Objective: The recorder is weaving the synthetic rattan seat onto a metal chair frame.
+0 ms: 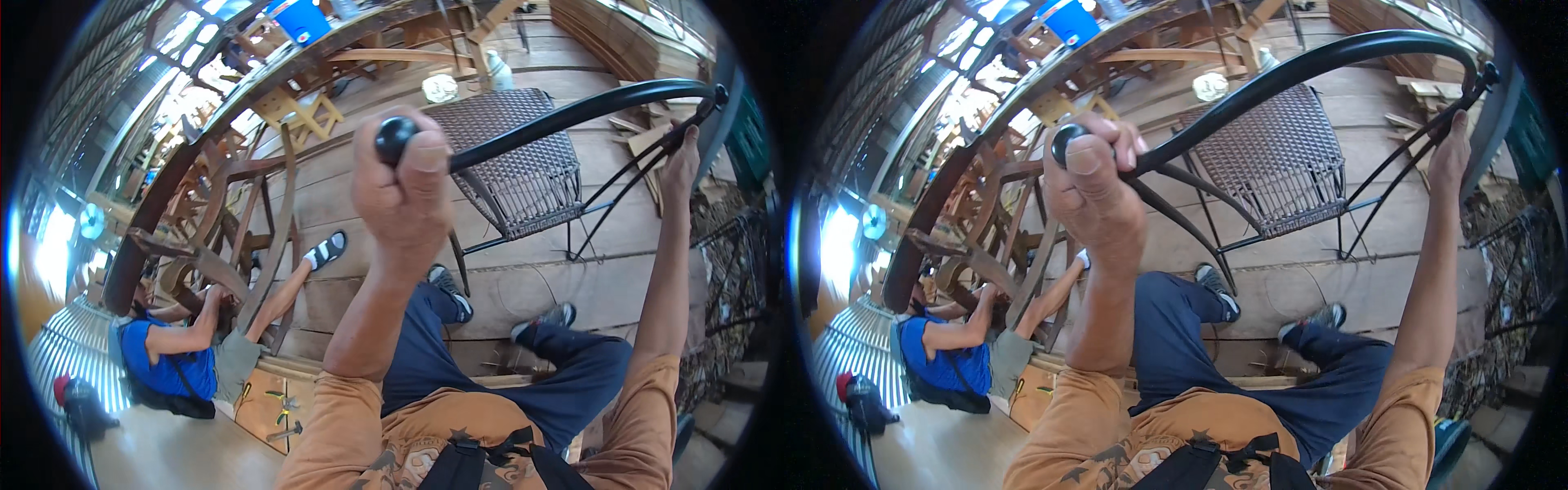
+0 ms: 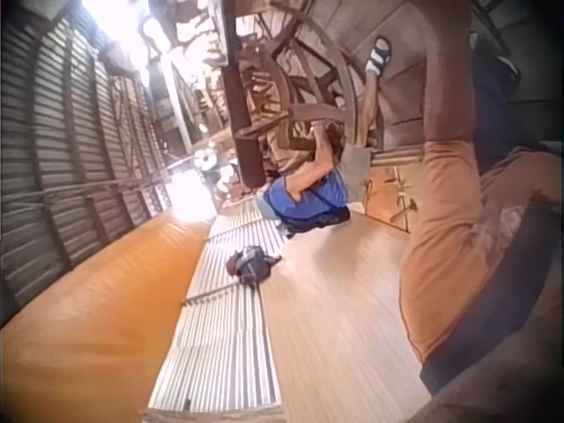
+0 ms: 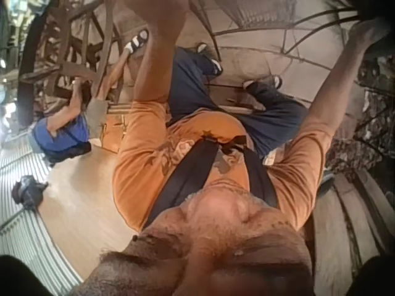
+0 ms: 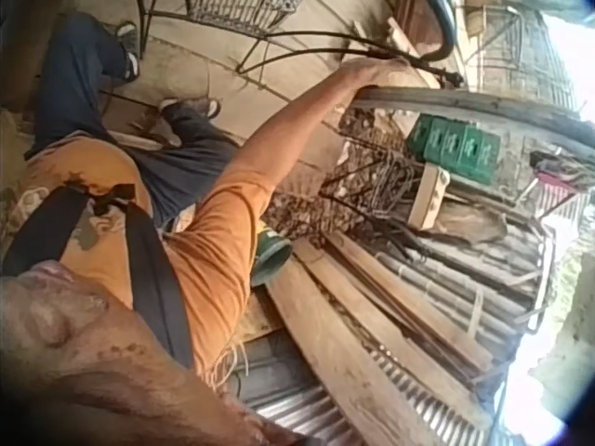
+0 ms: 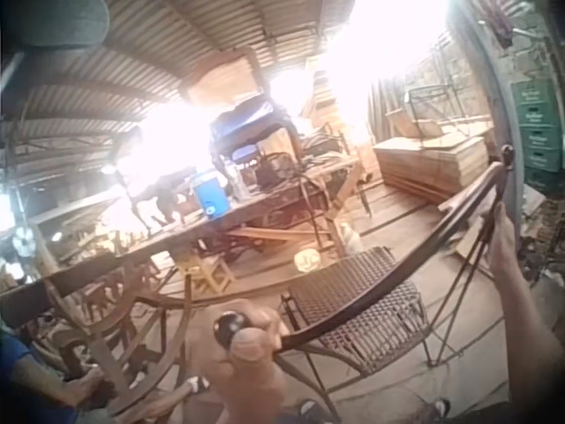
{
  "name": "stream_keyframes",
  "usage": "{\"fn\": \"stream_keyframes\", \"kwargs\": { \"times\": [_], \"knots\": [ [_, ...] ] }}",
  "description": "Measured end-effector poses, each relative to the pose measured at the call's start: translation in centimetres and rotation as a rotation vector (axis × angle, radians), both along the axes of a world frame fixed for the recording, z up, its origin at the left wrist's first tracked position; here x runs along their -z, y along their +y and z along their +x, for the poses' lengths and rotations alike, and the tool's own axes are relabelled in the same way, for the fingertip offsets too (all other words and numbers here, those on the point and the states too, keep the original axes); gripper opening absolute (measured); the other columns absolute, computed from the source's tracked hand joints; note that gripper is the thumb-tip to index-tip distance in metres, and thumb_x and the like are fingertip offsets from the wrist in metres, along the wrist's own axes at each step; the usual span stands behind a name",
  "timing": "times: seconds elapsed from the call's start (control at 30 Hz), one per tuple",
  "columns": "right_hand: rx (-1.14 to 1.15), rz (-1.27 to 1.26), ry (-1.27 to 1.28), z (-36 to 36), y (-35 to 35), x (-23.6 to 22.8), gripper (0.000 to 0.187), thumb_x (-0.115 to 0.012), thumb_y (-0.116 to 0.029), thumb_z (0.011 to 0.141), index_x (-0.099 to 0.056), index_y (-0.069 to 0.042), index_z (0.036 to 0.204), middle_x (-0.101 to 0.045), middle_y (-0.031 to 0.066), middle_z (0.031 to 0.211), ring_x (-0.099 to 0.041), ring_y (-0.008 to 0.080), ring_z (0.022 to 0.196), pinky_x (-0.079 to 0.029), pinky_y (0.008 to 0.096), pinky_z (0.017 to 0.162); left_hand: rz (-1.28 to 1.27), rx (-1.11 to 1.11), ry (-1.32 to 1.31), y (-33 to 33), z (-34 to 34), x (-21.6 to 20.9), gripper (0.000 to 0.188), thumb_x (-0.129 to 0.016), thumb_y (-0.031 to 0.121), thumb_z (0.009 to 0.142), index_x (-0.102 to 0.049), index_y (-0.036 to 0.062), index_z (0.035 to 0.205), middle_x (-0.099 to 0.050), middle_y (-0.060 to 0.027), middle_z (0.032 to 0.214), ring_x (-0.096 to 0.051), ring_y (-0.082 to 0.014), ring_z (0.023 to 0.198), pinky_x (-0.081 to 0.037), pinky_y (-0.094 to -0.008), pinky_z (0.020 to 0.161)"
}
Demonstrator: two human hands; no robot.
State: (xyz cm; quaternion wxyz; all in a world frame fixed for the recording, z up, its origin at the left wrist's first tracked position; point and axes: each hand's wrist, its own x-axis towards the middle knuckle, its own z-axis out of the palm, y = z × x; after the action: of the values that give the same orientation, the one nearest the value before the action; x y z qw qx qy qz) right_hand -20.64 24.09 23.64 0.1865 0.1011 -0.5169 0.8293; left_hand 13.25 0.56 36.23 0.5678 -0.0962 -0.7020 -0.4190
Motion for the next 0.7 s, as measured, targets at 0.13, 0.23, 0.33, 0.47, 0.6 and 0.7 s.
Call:
{"fn": "stream_keyframes", "kwargs": {
  "times": [0.13, 0.23, 0.33, 0.47, 0.6, 0.7],
  "knots": [
    [-0.111, -0.191, -0.13, -3.3, 3.0, 1.8, 0.037, -0.048, -0.03, 0.096, -0.055, 0.001, 0.115, -0.06, 0.0058, 0.098, -0.054, 0.0153, 0.088, -0.041, 0.0284, 0.085, -0.133, -0.093, 0.137, 4.0, -4.1, -0.8, 0.041, -0.058, 0.042, 0.088, -0.051, 0.0017, 0.084, -0.05, -0.0007, 0.065, -0.047, -0.0076, 0.055, -0.04, -0.0219, 0.051],
    [-0.102, 0.025, -0.026, -0.9, 4.5, 2.5, 0.029, -0.05, -0.032, 0.094, -0.058, -0.005, 0.103, -0.056, 0.0012, 0.093, -0.048, 0.0125, 0.092, -0.036, 0.0275, 0.085, -0.186, -0.064, 0.108, 6.9, -6.0, -2.9, 0.043, -0.058, 0.044, 0.088, -0.052, 0.0021, 0.078, -0.049, 0.0014, 0.063, -0.048, -0.0074, 0.055, -0.038, -0.0211, 0.049],
    [-0.094, 0.175, -0.383, -1.1, 8.9, 9.5, 0.055, -0.049, -0.051, 0.087, -0.05, -0.01, 0.122, -0.052, 0.0063, 0.124, -0.045, 0.0209, 0.117, -0.033, 0.0414, 0.094, -0.184, 0.067, 0.07, 11.0, -10.4, -4.4, 0.031, -0.059, 0.029, 0.087, -0.05, -0.0002, 0.081, -0.053, -0.015, 0.065, -0.054, -0.0355, 0.056, -0.044, -0.0412, 0.053],
    [-0.292, 0.169, -0.642, 13.2, 0.7, 18.0, 0.043, -0.04, -0.048, 0.091, -0.059, -0.01, 0.095, -0.06, 0.0052, 0.082, -0.056, 0.0152, 0.075, -0.042, 0.0301, 0.068, -0.339, 0.044, -0.007, 15.7, -15.8, -6.9, 0.03, -0.055, 0.027, 0.089, -0.046, -0.002, 0.088, -0.06, -0.0241, 0.072, -0.06, -0.0422, 0.069, -0.047, -0.0475, 0.059],
    [-0.675, 0.143, -0.621, 23.7, -7.8, 19.0, 0.057, -0.036, -0.059, 0.09, -0.06, -0.012, 0.114, -0.062, 0.0031, 0.106, -0.054, 0.0154, 0.1, -0.038, 0.0339, 0.083, -0.37, 0.168, -0.161, 18.8, -20.6, -7.4, 0.025, -0.047, 0.018, 0.09, -0.046, -0.0061, 0.097, -0.058, -0.0323, 0.086, -0.057, -0.0477, 0.084, -0.046, -0.0507, 0.073],
    [-0.655, 0.132, -0.577, 23.9, -9.8, 20.1, 0.059, -0.037, -0.057, 0.091, -0.058, -0.007, 0.116, -0.06, 0.0063, 0.107, -0.053, 0.0179, 0.101, -0.037, 0.0341, 0.087, -0.412, 0.184, -0.287, 21.2, -22.8, -8.1, 0.032, -0.044, 0.023, 0.091, -0.045, -0.007, 0.102, -0.058, -0.0336, 0.092, -0.056, -0.0471, 0.091, -0.044, -0.0506, 0.08]
  ]
}}
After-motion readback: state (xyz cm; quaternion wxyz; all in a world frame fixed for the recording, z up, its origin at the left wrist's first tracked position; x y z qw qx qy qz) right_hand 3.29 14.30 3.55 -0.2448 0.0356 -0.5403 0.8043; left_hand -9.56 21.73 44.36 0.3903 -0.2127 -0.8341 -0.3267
